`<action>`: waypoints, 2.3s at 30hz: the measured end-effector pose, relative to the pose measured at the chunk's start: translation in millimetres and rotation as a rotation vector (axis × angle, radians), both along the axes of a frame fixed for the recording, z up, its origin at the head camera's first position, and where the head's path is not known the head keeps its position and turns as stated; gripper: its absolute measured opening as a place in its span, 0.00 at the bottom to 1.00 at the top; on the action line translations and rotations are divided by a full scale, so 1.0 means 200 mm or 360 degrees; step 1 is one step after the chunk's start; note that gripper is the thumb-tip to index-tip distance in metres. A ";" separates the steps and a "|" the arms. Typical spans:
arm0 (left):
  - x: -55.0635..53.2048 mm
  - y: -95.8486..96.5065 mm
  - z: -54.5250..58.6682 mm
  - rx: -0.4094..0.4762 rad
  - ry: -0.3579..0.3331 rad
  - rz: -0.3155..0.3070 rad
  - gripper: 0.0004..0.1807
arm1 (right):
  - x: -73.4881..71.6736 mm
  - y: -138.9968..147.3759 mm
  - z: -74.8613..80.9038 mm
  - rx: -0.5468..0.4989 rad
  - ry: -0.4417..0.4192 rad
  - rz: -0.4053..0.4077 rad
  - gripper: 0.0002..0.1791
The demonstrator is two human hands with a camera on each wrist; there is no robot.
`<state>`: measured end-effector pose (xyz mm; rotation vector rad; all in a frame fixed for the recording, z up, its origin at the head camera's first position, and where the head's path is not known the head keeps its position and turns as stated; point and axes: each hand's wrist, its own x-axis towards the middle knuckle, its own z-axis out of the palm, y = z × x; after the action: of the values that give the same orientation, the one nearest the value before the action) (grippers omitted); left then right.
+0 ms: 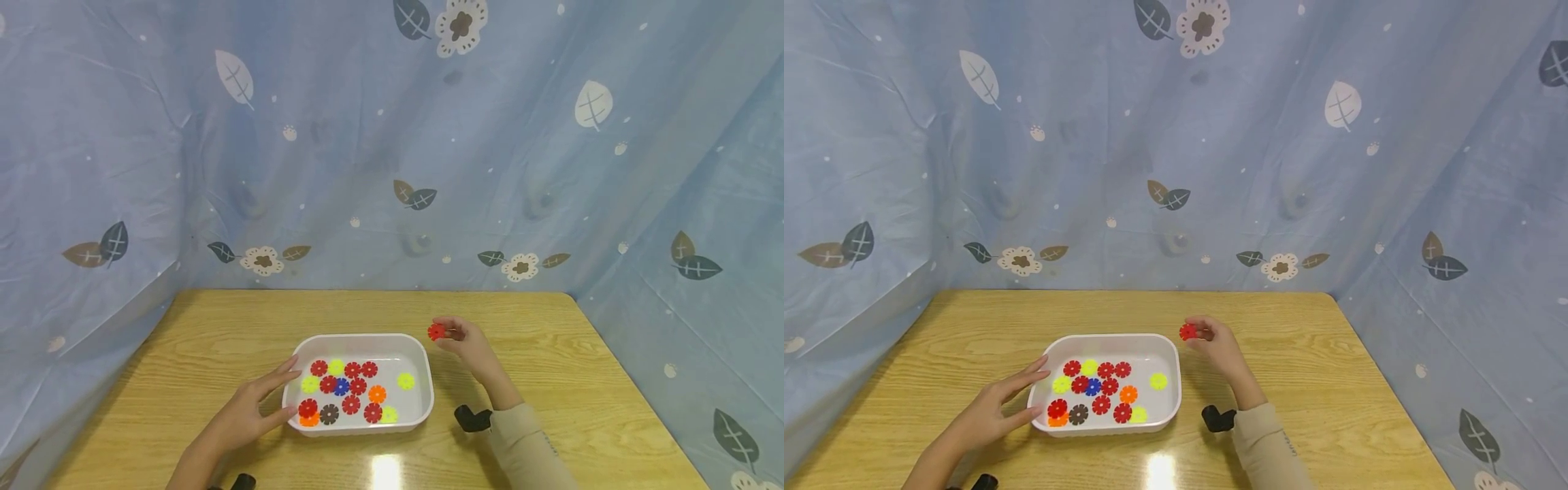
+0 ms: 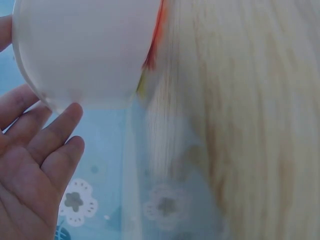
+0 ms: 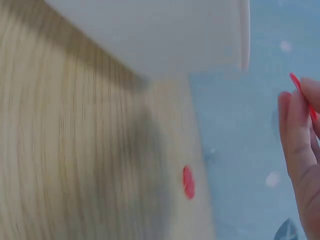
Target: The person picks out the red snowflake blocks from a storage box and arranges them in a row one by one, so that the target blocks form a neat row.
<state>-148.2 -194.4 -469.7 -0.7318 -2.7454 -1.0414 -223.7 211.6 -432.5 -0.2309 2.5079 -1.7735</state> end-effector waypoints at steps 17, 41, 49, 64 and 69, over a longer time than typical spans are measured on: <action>0.00 0.00 0.00 0.0007 -0.0019 0.0001 0.28 | -0.18 0.16 -0.19 0.0071 -0.0132 -0.0361 0.24; 0.01 0.00 -0.02 -0.0015 -0.0009 0.0016 0.28 | -0.28 0.18 -0.30 0.0534 -0.0048 -0.0387 0.22; 0.00 0.01 0.00 -0.0009 -0.0002 0.0011 0.28 | -0.26 0.18 -0.28 0.0519 -0.0014 -0.0415 0.24; 0.00 0.00 -0.02 -0.0005 -0.0022 0.0004 0.29 | -0.13 0.06 -0.13 0.0201 0.0055 -0.0190 0.28; 0.00 0.00 -0.01 -0.0005 -0.0019 -0.0003 0.29 | -0.06 -0.03 -0.07 0.0115 0.0174 0.0015 0.28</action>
<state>-148.2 -194.8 -472.3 -0.7308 -2.7573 -1.0456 -236.1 206.6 -446.3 -0.3443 2.6346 -1.7077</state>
